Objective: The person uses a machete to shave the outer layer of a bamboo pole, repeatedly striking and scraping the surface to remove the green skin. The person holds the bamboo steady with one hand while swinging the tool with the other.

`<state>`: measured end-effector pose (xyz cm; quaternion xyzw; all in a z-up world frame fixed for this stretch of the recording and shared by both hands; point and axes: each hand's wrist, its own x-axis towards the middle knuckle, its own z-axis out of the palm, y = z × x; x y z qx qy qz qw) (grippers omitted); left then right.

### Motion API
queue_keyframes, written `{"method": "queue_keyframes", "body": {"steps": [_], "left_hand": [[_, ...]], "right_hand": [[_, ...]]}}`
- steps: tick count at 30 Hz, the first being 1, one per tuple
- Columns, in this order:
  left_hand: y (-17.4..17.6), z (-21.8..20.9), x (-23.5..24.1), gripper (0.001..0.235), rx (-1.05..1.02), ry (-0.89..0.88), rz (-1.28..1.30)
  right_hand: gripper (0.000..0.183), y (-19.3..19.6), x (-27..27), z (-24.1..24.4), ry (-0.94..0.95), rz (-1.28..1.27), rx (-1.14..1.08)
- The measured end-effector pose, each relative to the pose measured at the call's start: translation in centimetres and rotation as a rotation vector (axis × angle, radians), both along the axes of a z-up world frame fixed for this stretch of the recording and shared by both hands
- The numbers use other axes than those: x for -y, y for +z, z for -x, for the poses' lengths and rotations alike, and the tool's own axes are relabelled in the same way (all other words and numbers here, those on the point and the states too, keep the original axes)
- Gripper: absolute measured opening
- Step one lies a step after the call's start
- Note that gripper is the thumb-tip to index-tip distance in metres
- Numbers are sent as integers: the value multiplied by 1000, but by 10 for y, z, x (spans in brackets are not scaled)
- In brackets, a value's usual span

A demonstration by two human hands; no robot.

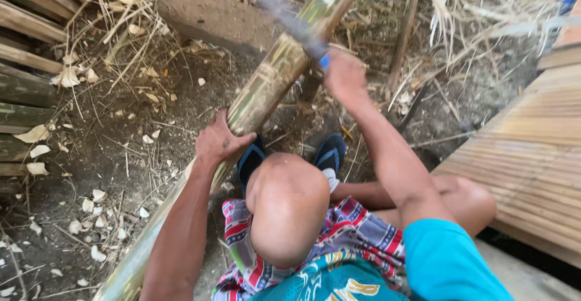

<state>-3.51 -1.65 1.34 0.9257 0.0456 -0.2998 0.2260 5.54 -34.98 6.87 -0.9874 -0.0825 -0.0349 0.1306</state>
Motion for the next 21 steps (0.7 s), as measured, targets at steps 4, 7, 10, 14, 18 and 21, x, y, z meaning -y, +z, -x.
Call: {"method": "queue_keyframes", "body": {"steps": [4, 7, 10, 14, 18, 21], "left_hand": [[12, -4, 1, 121, -19, -3, 44], [2, -9, -3, 124, -67, -13, 85], [-9, -10, -8, 122, -92, -29, 85], [-12, -9, -11, 122, -42, -40, 102], [5, -3, -4, 122, -146, 6, 28], [2, 39, 24, 112, 549, -78, -148]], "right_hand": [[31, 45, -10, -36, -283, 58, -363], [23, -1, -39, 9, -157, -59, -631], [18, -29, -62, 46, 328, 252, -344], [23, -12, -16, 2, -54, 15, -276], [38, -1, 11, -30, -349, 21, -226], [36, -26, 18, -20, -250, 43, -163]]}}
